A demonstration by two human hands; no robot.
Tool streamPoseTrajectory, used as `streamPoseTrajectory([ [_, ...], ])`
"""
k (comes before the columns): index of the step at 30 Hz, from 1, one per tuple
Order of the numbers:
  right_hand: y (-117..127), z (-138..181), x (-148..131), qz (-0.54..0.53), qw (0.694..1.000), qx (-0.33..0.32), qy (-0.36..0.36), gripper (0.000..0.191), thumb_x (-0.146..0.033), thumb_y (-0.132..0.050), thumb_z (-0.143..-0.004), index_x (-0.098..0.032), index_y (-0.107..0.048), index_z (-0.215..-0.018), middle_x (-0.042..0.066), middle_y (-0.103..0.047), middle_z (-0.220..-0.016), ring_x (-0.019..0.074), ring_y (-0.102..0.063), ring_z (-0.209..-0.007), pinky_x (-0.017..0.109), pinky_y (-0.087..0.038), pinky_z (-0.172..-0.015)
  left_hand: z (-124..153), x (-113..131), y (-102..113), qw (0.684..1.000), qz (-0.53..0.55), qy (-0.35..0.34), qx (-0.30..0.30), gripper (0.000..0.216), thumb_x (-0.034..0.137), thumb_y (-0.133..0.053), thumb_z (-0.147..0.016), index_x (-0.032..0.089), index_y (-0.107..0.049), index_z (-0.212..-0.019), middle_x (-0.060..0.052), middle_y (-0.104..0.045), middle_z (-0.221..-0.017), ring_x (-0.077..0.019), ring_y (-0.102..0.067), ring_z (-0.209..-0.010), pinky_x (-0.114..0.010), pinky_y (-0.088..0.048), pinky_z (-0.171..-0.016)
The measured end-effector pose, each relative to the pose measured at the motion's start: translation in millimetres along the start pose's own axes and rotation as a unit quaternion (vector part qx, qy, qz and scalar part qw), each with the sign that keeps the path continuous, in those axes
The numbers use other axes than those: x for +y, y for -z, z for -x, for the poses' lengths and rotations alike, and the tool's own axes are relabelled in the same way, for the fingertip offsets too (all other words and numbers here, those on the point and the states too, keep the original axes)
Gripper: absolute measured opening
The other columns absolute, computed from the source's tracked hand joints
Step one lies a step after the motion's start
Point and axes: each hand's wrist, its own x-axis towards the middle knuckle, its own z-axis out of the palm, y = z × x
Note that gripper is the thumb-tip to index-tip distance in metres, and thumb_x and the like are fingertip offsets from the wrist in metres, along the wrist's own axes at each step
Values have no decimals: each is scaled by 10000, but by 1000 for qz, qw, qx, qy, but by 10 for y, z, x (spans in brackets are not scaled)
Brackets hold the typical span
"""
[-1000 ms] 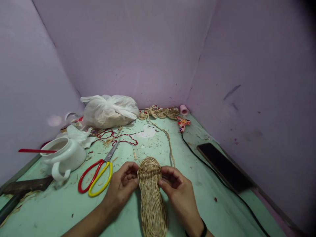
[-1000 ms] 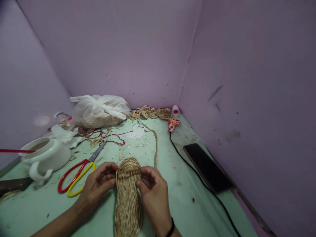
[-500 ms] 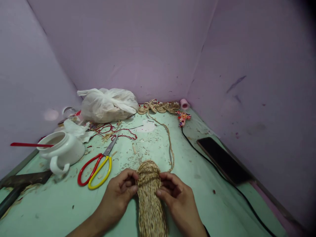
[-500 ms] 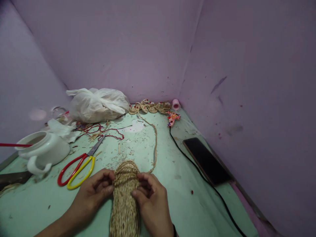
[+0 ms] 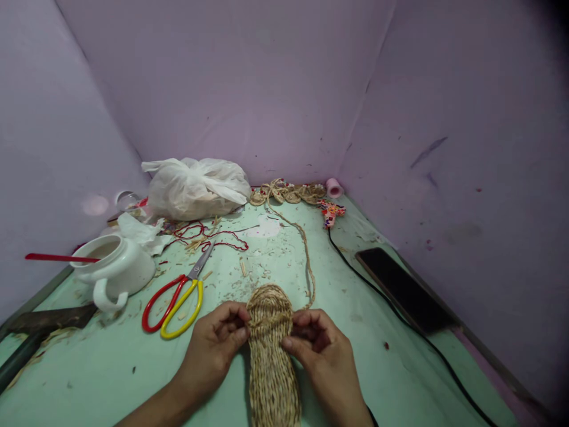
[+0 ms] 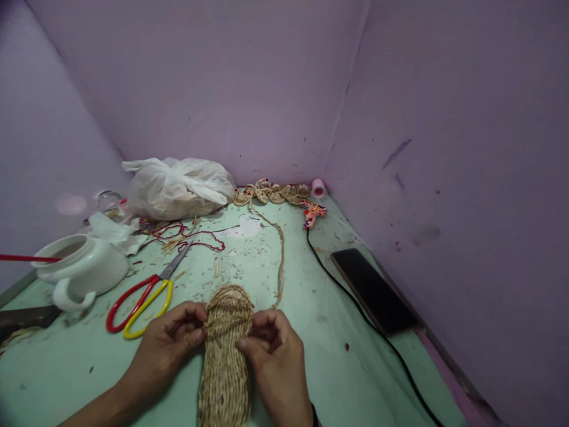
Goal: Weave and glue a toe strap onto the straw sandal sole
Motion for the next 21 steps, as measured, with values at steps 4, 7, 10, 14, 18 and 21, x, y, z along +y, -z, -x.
streamPoseTrajectory([
  [4,-11,-15,-14,-18,999,-6,-30,331,-152,-739,-514,-175,-621,-823,16,-663,-679,161,-612,-631,274,-501,-601,-9,22,4,1000,11,-12,-3,171,223,-690,-598,152,-557,-679,1,-562,-668,-117,-503,-632,-201,-413,-562],
  [7,-1,-36,-26,-22,999,-22,-36,345,-168,-749,-509,-161,-654,-840,43,-690,-727,175,-625,-662,293,-506,-635,-24,18,8,1000,22,-7,-9,188,237,-702,-594,149,-556,-673,-1,-560,-655,-118,-502,-622,-203,-412,-552],
  [10,14,-48,-22,-37,997,-38,-49,315,-157,-772,-481,-156,-659,-776,24,-682,-660,159,-616,-619,270,-498,-600,-39,2,15,999,30,-2,-10,211,242,-717,-580,146,-554,-672,0,-559,-654,-115,-502,-619,-201,-408,-548],
  [14,31,-36,-7,-9,999,-32,-25,252,-150,-771,-499,-165,-649,-719,-7,-649,-599,131,-587,-563,232,-473,-554,-48,-2,26,999,35,8,-5,221,239,-726,-573,145,-554,-675,15,-541,-630,-97,-484,-589,-183,-393,-524],
  [18,66,-34,-38,59,996,-47,44,136,-204,-711,-609,-181,-682,-739,22,-663,-684,161,-607,-633,263,-496,-606,-55,23,31,999,36,15,4,239,249,-732,-558,150,-554,-684,21,-541,-607,-94,-482,-561,-181,-389,-501],
  [21,89,-44,-69,72,990,-69,95,109,-266,-640,-695,-189,-707,-733,71,-686,-847,216,-623,-823,321,-495,-749,-60,38,30,999,37,17,-2,245,257,-731,-554,152,-551,-683,36,-525,-569,-80,-460,-524,-169,-366,-474],
])
